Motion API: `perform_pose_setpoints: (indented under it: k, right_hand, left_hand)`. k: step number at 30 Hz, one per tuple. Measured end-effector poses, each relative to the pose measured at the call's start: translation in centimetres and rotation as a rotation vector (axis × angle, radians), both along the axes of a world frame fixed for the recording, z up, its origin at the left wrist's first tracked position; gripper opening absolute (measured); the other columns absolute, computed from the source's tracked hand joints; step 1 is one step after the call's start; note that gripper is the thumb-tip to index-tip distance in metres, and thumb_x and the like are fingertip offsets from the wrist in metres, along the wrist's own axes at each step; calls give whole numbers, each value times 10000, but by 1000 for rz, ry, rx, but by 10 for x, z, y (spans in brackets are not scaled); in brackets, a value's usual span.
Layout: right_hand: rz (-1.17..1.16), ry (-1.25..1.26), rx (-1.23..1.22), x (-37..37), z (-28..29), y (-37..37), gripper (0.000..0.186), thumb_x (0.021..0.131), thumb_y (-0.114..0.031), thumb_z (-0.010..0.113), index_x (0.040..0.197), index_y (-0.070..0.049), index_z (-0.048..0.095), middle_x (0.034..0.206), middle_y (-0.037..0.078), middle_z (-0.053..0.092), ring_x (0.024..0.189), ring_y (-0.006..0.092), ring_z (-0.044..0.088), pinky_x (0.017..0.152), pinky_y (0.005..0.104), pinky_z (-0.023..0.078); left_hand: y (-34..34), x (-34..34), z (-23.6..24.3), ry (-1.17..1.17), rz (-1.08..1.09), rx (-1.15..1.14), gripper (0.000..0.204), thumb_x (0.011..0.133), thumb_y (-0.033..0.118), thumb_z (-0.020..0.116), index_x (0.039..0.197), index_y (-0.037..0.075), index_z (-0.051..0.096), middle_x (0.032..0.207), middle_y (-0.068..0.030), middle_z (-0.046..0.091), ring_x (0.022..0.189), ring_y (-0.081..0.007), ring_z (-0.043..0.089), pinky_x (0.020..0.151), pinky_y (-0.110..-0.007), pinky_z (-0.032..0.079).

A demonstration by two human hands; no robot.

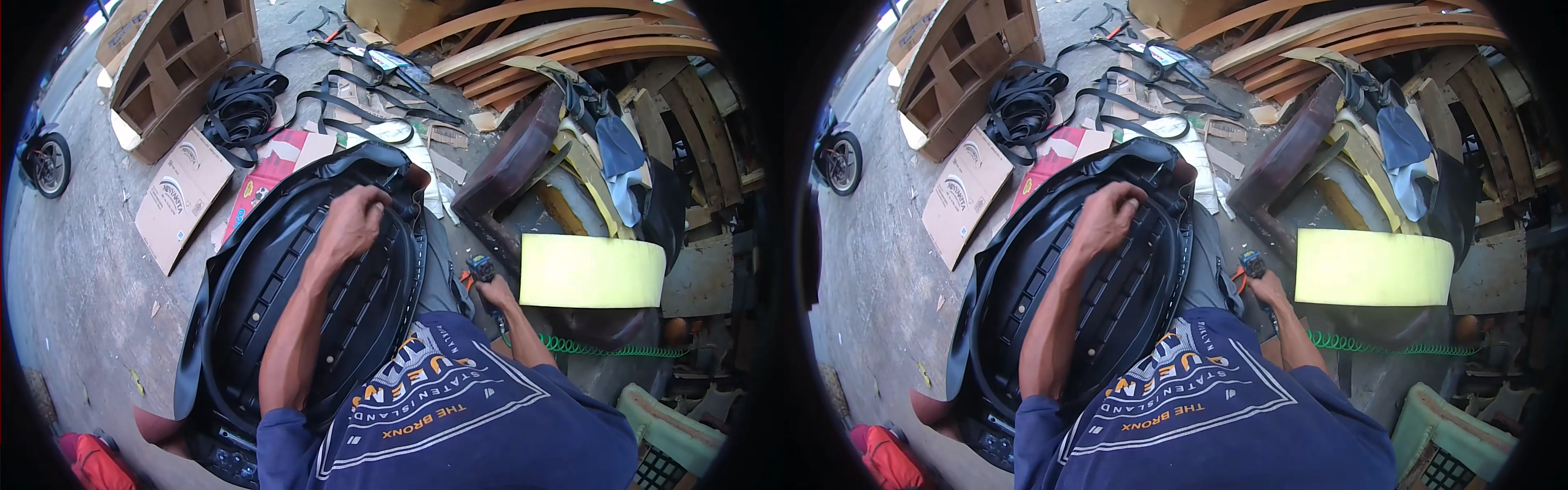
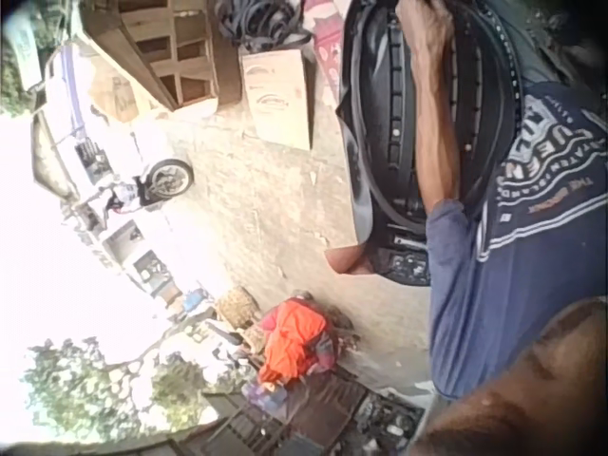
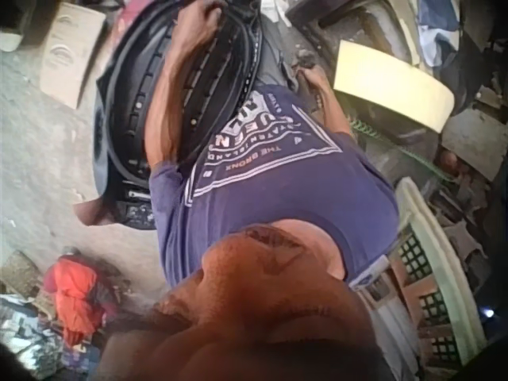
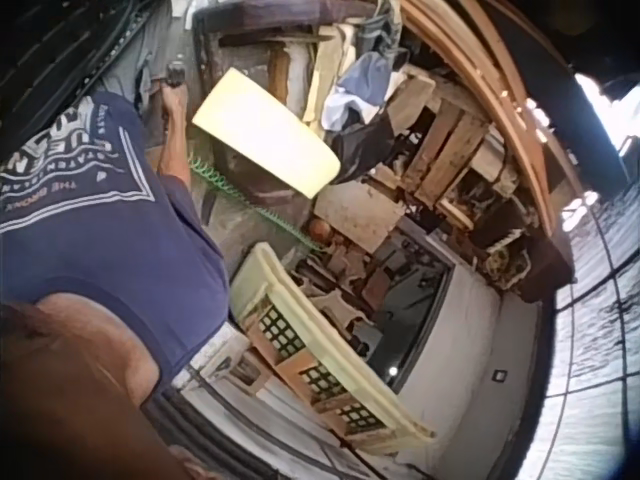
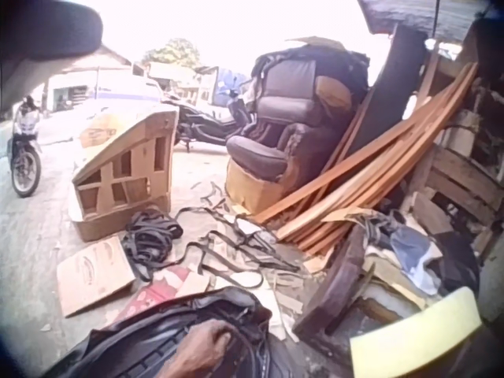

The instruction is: The person reupholsters a motorcycle seat by pulling a new black cover tight over the seat frame and securing it with a pneumatic stapler.

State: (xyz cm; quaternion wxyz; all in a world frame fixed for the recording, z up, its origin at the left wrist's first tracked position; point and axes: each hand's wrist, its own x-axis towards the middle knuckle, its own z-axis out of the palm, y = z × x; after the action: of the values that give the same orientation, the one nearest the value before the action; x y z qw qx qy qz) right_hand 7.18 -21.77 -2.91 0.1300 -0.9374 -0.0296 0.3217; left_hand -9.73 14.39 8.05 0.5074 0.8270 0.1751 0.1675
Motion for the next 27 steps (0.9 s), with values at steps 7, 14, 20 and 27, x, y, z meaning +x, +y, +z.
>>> perform_pose_setpoints:
  k: [7, 14, 20, 27]
  right_hand:
    - [45, -159, -267, -51, -126, -125, 714, 773, -245, 672, 1417, 2, 491, 1239, 286, 650, 1217, 420, 605, 1066, 455, 465]
    - [93, -81, 252, 16, -70, 16, 596, 901, -368, 610, 1396, -40, 567, 1283, 215, 660, 1199, 349, 634, 1016, 398, 488]
    - [-303, 20, 994, 7, -30, 200, 931, 980, -529, 557, 1617, -48, 79, 1640, 194, 248, 1516, 298, 238, 1234, 366, 136]
    - [-498, 643, 1463, -30, -11, 222, 434, 937, -267, 662, 1301, -81, 517, 1022, 73, 683, 845, 196, 702, 791, 365, 601]
  left_hand:
    - [87, -50, 28, 885, 475, 622, 660, 963, 537, 568, 1449, 98, 487, 1342, -219, 589, 1303, -432, 516, 1046, -542, 428]
    - [118, -92, -13, 982, 332, 357, 808, 970, 727, 331, 1317, 61, 629, 1246, -327, 628, 1229, -436, 588, 1034, -516, 450]
    - [120, -104, -3, 890, 235, 370, 834, 949, 730, 407, 1492, 98, 449, 1339, -294, 592, 1267, -443, 558, 1070, -508, 428]
    - [83, -237, 48, 908, 234, 447, 737, 969, 455, 612, 1560, 108, 339, 1511, -253, 443, 1341, -426, 492, 1120, -463, 405]
